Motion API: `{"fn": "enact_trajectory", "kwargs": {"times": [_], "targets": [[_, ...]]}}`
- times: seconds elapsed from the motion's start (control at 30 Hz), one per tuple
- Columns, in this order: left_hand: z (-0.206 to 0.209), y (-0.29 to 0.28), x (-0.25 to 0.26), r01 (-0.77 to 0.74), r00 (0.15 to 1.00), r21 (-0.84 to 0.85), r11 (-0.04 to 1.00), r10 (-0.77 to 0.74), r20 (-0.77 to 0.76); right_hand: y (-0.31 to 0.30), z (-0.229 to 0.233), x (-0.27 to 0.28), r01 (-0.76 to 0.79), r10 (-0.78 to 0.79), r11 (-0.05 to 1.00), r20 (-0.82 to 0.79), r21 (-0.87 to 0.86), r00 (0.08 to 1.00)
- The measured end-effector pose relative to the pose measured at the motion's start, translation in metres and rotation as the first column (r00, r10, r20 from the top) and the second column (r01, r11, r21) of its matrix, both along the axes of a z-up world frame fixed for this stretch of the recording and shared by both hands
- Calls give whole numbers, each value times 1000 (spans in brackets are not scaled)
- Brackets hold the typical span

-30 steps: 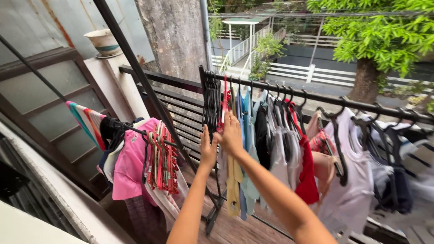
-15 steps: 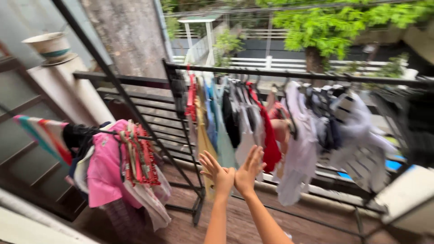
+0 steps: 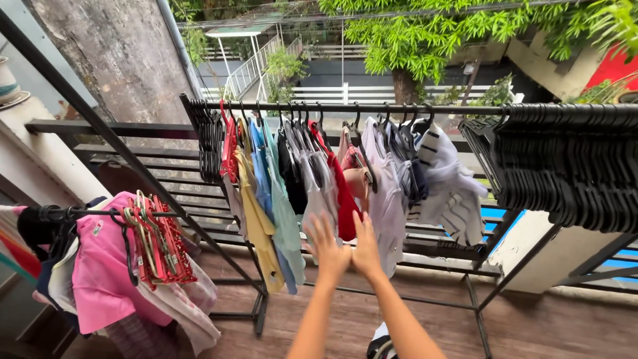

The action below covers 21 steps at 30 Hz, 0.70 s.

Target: Hanging various items of clothing and laundry onto a rack on a balcony using hangers and clips.

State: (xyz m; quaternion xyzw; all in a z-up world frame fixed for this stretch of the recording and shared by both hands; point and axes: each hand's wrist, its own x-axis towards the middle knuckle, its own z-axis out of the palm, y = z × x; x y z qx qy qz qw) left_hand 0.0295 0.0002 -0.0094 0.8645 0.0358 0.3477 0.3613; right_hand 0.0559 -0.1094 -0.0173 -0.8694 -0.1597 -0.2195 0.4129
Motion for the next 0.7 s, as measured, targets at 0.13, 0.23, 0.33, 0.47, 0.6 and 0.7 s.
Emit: {"fn": "enact_trajectory", "kwargs": {"times": [0.13,0.23,0.33,0.47,0.6,0.7], "targets": [[77,22,34,65,985,107,992,-46,-166,14,50,59,-105,94,987,89,124,992],[80,37,62,13,951,15,1000,-8,-310,27,48,124,-150,135,981,125,120,983],[56,63,116,-46,982,53,998,55,-180,49,30,216,-165,136,983,291,76,947],[66,63,118,-168,985,475,864,131,111,50,26,231,-14,15,1000,-26,17,1000],[71,63,129,-283,957,626,727,176,229,25,45,203,188,-221,970,-243,-152,945],[75,64,138,-242,969,647,723,212,125,2,37,186,240,-246,968,-89,-72,965]]}}
